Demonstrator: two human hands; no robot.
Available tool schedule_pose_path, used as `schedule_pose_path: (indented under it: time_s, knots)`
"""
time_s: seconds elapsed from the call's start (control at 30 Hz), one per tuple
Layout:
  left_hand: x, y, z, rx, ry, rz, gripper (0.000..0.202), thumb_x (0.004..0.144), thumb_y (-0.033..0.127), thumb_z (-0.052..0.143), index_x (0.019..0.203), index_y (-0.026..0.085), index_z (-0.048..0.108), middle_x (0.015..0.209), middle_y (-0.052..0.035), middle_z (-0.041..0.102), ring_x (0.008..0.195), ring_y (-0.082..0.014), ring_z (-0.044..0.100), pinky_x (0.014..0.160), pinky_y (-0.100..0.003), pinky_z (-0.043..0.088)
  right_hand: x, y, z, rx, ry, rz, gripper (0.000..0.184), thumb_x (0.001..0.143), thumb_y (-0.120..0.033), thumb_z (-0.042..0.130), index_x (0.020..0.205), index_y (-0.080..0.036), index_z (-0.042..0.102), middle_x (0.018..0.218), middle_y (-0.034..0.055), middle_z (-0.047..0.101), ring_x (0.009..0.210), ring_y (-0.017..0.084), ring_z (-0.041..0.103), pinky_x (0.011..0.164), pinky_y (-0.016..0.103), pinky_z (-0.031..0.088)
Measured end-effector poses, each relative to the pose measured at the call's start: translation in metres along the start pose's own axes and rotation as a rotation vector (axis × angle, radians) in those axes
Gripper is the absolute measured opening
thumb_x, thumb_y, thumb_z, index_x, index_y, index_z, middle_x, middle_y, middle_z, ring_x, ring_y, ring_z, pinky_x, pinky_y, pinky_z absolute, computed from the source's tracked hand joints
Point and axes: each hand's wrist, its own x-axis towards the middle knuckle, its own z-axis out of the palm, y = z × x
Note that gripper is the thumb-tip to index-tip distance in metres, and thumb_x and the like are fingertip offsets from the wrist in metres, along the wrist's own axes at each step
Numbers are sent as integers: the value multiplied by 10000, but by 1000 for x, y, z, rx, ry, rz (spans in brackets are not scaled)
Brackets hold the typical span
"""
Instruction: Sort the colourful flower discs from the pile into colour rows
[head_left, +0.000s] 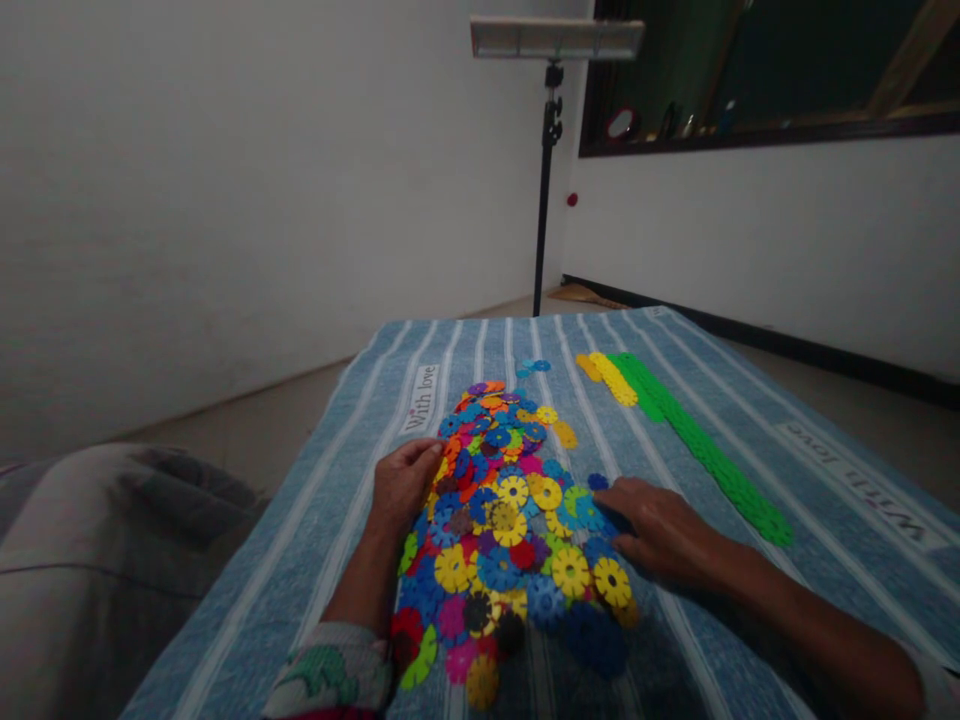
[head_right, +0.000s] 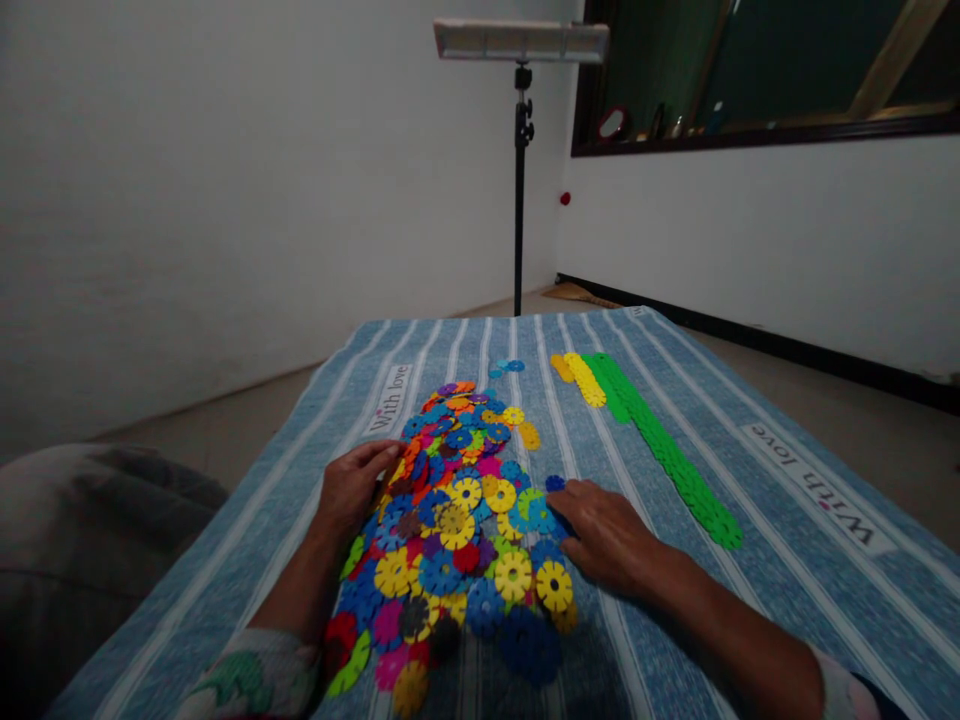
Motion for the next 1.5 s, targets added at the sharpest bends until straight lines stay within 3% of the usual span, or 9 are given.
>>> schedule_pose_path:
  time_s: [0.17,0.33,0.47,0.67,0.93,1.1,1.33,1.5]
  knots:
    - [1,1,0,-5,3,23,355,548,469,688,746,182,754,727,-30,755,726,-217,663,655,-286,517,2,-6,8,-9,57,8,381,766,-132,536,1131,-183,634,1072,111,643,991,251,567,843,337,415]
    - [1,2,-2,-17,-3,22,364,537,476,687,737,179,753,723,-33,753,736,-225,659,660,-296,513,5,-4,4,10,3,26,379,740,-126,531,1101,-177,633,1058,110,653,997,254,569,850,336,406]
    - [1,0,-2,-30,-11,26,362,546,473,689,744,178,757,718,-32,750,735,-221,659,679,-299,510,5,3,-13,-10,-34,58,523,689,-103,534,1204,-158,604,1126,137,651,1053,282,565,873,356,395]
    - [0,-1,0,-49,-9,9,338,554,454,693,738,177,754,717,-31,752,728,-219,662,691,-303,516,15,-2,-46,85,-258,-48,334,646,-172,600,974,-203,654,904,40,673,812,202,593,668,267,374]
    - [0,0,-2,-11,-17,25,324,565,448,665,730,182,751,720,-31,756,739,-229,674,692,-302,518,40,5,-61,7,-109,-55,445,650,-165,608,1090,-191,672,1002,77,695,865,219,615,722,279,396]
    - [1,-1,-2,6,-19,41,341,584,465,657,746,181,754,751,-35,760,773,-235,678,723,-308,516,86,20,-59,101,38,-11,449,666,-181,659,1114,-168,682,949,63,705,819,195,628,689,255,420]
    - [3,-5,-4,0,-16,23,356,585,469,673,758,168,756,735,-37,752,729,-226,671,703,-314,511,190,65,-56,95,280,150,447,705,-182,708,1152,-172,685,993,68,724,863,196,659,714,239,465]
    - [2,-3,-5,-24,-15,16,322,583,437,666,746,175,760,746,-40,762,745,-229,682,711,-310,518,252,78,-48,44,339,207,441,739,-196,677,1179,-201,675,1031,60,734,920,218,664,752,259,481]
